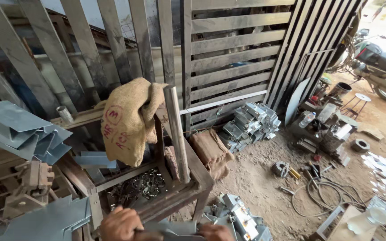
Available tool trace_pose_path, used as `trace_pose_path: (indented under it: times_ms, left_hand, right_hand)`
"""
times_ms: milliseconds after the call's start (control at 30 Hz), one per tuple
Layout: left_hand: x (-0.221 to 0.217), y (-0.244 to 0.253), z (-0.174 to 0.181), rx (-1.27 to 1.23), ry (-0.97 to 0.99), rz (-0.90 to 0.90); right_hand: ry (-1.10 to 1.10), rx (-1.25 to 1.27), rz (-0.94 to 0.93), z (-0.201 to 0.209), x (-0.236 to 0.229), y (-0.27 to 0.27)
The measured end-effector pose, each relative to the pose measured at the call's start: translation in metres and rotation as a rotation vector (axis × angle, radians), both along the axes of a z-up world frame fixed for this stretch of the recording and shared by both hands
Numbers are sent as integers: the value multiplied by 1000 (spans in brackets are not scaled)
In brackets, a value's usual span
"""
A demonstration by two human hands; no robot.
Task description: The person repeatedly picks up flat metal sheets from a stack, places them into a manual bending machine, and uses a lever to bend the sheets. After each bend, the person removes the sheet and places it onto a growing pile of finished pieces. The process is repeated for multiple sheets throughout the clip.
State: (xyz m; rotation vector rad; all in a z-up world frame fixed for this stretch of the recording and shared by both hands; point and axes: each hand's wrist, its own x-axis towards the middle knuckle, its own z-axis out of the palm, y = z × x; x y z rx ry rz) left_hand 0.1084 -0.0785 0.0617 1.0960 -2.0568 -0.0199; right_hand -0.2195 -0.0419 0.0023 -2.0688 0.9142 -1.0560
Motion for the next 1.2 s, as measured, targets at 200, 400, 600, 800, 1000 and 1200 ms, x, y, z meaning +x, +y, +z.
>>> trace_pose_path:
  times_ms: [200, 400, 600, 800, 1000, 1200]
  left_hand:
    - [5, 20, 19, -430, 81, -101]
    - [7, 83, 6, -149, 113, 210]
    - [-14, 131, -48, 339, 703, 585]
    - [-43, 136, -78, 942, 1734, 137]
    - [-69, 119, -111, 981, 1782, 99]
    - [-54, 71, -150, 1154, 1748, 399]
  right_hand:
    - [313, -617, -126, 89, 7, 12]
    - [342, -528, -62, 98, 47, 6]
    - [427, -405, -49, 66, 63, 15]
    - [453, -313, -12, 62, 76, 24]
    - [372, -451, -31, 54, 68, 27]
    - [312, -263, 51, 29, 52, 27]
